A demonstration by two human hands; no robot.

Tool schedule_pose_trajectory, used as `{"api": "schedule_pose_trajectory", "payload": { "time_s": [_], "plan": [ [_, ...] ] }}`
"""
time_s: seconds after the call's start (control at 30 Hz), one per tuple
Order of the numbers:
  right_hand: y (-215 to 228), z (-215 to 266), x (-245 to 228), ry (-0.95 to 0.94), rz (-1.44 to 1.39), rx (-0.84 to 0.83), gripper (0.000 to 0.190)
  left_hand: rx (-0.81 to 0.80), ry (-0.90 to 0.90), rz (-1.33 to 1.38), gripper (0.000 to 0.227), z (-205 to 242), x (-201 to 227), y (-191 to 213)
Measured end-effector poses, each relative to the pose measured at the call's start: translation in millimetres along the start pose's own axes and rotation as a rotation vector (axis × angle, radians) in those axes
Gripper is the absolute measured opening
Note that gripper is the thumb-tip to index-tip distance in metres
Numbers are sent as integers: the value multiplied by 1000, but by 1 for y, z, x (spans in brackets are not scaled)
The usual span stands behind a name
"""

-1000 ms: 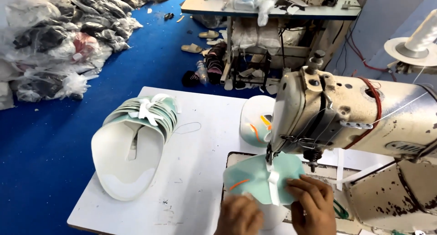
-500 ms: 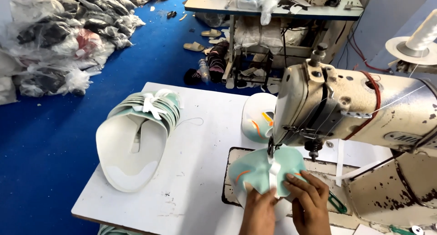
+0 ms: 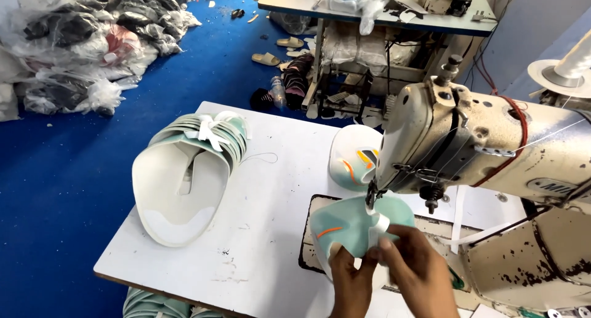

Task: Stitch reinforcement strips onto light green shoe upper components using an industrial sewing machine.

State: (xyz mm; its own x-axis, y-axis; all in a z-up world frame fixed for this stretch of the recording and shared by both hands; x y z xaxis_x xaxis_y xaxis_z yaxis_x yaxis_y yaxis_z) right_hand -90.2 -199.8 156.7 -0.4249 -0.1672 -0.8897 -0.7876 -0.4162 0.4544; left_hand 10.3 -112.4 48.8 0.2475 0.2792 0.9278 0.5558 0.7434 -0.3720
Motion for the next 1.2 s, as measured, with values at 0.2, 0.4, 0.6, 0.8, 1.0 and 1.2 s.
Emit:
{"api": "schedule_pose_trajectory", "payload": {
  "time_s": [0.2,0.4,0.6,0.8,1.0,1.2],
  "plan": [
    [-42,0,58,-192,-626,-171,25,-8,-190,-211,9,1,2,7],
    [-49,4,127,-190,-611,-152,25,-84,-38,-4,7,3,-11,8],
    [-39,4,131,-316,-717,-152,25,-189,63,154,9,3,1,4],
    [-19,4,87,-320,-787,-97,24,-162,101,98,9,1,-7,8],
    [-48,11,114,-173,-607,-55,24,-163,238,184,11,7,4,9],
    [-45,16,93,-118,-547,29,19,-293,213,310,17,8,11,6]
  ]
}}
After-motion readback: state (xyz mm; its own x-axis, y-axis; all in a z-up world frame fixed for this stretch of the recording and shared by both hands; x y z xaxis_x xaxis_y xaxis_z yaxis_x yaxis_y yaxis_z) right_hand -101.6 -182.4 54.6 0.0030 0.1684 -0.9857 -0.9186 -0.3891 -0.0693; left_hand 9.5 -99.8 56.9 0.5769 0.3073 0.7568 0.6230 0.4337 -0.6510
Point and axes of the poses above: each hand's wrist, its own z-axis away from the middle knuckle, its own y-axis out of the back of the hand, x = y × z, the point moved 10 cm from there along -z, towards the middle knuckle, and after that the axes turned 4 degrees about -z, right-handed, at the moved point
